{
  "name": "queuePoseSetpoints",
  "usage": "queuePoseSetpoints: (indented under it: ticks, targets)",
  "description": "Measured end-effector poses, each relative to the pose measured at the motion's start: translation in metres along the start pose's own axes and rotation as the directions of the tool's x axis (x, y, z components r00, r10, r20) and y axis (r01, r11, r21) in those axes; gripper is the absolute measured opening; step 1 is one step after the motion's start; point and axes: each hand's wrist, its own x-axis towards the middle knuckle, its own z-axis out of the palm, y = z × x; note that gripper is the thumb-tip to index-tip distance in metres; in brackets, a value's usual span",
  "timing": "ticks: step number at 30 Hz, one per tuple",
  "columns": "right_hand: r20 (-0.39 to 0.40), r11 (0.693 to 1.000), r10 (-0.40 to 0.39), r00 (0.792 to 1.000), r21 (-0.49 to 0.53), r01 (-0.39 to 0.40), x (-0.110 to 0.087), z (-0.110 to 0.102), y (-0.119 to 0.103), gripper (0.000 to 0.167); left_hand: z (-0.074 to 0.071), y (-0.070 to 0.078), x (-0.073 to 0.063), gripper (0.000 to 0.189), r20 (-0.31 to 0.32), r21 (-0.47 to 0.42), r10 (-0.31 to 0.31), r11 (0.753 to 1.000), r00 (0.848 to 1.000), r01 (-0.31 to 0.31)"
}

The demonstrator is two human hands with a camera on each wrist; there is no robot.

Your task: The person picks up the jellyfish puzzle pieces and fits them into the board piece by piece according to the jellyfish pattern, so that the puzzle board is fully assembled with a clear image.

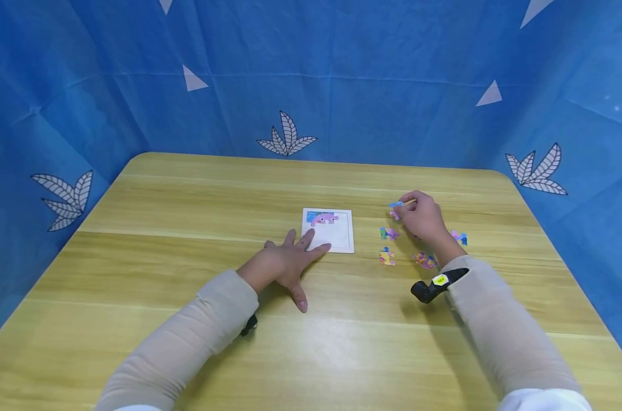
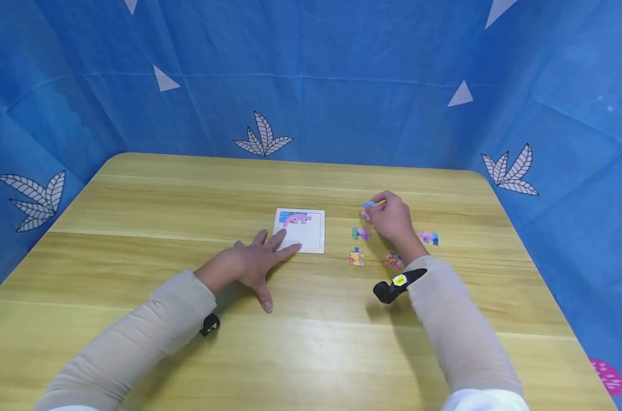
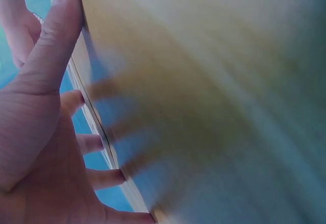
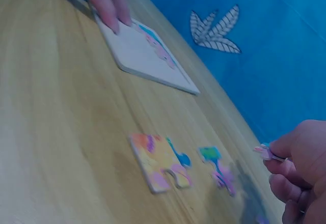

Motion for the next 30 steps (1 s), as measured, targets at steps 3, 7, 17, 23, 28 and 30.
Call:
queuePoseSetpoints:
  ticks: [3, 7, 17, 23, 28, 30]
  targets:
    - [0.026, 1.000, -0.021, 0.999, 0.018, 0.020, -0.002, 0.006, -0.006, 0.032, 0.000, 0.000, 0.001, 0.132, 0.003, 0.002, -0.001, 1.000, 1.000, 0.001]
    - [0.060, 0.999, -0.024, 0.998, 0.044, 0.022, -0.003, 0.013, -0.016, 0.030, 0.000, -0.001, 0.002, 0.132, 0.007, -0.002, -0.003, 1.000, 1.000, 0.003]
    - [0.110, 0.998, -0.054, 0.992, 0.048, 0.049, 0.002, 0.033, -0.035, 0.030, -0.001, -0.002, 0.003, 0.132, 0.002, -0.005, -0.004, 1.000, 1.000, 0.004]
    - [0.106, 0.994, -0.083, 0.991, 0.080, 0.075, 0.005, 0.045, -0.039, 0.027, -0.001, -0.001, 0.003, 0.132, 0.006, -0.015, -0.006, 1.000, 1.000, 0.006]
    - [0.112, 0.994, -0.089, 0.990, 0.070, 0.081, 0.006, 0.055, -0.044, 0.027, 0.000, 0.000, 0.003, 0.132, 0.011, -0.009, -0.011, 1.000, 1.000, 0.011]
    - [0.115, 0.995, -0.093, 0.989, 0.052, 0.087, 0.007, 0.058, -0.046, 0.027, 0.000, 0.000, 0.003, 0.131, 0.010, -0.006, -0.010, 1.000, 1.000, 0.011]
